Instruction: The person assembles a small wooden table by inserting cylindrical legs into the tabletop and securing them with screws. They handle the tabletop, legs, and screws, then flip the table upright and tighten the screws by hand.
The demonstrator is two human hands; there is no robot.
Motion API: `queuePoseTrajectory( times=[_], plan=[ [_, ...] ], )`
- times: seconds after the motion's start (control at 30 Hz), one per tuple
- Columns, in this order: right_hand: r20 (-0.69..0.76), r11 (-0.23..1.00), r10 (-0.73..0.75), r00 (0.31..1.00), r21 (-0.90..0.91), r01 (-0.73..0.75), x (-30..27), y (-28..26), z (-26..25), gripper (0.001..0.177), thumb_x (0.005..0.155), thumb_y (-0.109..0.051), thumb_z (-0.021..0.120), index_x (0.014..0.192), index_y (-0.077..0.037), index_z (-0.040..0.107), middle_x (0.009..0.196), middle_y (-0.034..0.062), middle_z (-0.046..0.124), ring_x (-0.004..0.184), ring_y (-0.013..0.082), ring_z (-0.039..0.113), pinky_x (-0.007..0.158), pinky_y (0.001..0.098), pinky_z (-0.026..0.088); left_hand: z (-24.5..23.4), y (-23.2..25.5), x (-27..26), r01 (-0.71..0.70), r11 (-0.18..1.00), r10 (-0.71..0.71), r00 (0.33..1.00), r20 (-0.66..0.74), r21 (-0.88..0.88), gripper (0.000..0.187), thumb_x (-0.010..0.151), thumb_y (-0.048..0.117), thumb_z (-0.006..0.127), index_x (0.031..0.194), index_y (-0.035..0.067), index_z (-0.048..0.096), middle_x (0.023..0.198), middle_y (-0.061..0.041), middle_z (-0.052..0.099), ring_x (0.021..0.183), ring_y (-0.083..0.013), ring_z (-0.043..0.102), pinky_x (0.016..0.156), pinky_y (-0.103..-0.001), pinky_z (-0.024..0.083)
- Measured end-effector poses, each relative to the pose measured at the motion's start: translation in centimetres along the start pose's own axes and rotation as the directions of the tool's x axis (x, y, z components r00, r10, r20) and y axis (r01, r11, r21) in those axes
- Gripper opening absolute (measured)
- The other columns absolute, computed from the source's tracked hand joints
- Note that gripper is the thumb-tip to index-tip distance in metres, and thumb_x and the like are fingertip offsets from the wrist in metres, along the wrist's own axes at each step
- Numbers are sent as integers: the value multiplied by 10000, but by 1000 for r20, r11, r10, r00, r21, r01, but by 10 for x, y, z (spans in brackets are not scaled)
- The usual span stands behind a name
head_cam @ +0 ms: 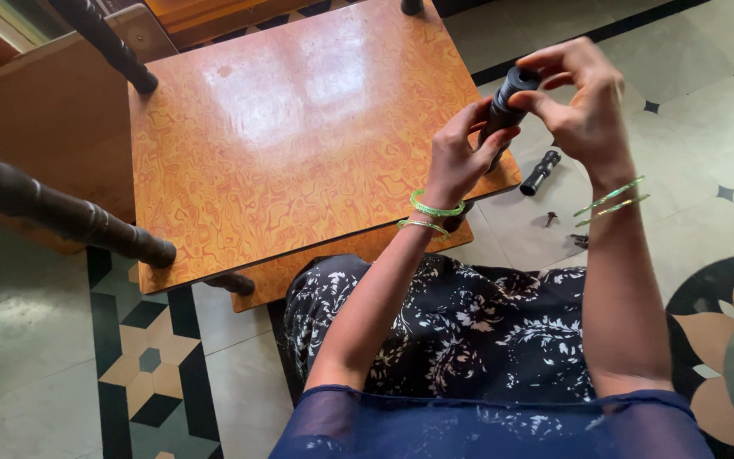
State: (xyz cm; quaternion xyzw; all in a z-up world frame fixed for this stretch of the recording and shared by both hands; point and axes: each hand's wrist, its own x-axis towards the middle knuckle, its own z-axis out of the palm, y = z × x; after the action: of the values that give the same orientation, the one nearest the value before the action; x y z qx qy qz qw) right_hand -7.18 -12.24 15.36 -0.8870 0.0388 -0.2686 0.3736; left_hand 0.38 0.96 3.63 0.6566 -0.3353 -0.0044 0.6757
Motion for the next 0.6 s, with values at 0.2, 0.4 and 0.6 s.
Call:
queuePoseTrajectory(
  times=[0.2,0.4,0.6],
  plan=[
    [72,923,118,990,359,-136,-3,4,-4,428,903,-16,641,1326,-46,592,1291,57,650,1203,132,645,1042,262,523,0,-1,-1,2,1000,-2,1000,-11,6,489,844,170,838,1263,1,651,1122,-150,761,1019,-236,786,860,-336,631],
    [97,984,11,995,177,-28,-2,1,-5,449,1027,-43,774,1428,-26,573,1357,103,673,1274,195,652,1042,324,531,1,-2,0,-7,1000,7,1000,-14,12,484,841,182,844,1248,3,655,1117,-148,761,1014,-230,785,872,-336,630],
    [15,999,35,999,-6,-35,-1,-1,-3,403,920,-30,845,1260,-9,630,1196,104,717,1158,201,705,1028,342,534,1,-2,0,0,1000,0,1000,-10,-7,490,838,190,843,1251,4,657,1123,-142,761,1015,-230,784,871,-336,629]
  ],
)
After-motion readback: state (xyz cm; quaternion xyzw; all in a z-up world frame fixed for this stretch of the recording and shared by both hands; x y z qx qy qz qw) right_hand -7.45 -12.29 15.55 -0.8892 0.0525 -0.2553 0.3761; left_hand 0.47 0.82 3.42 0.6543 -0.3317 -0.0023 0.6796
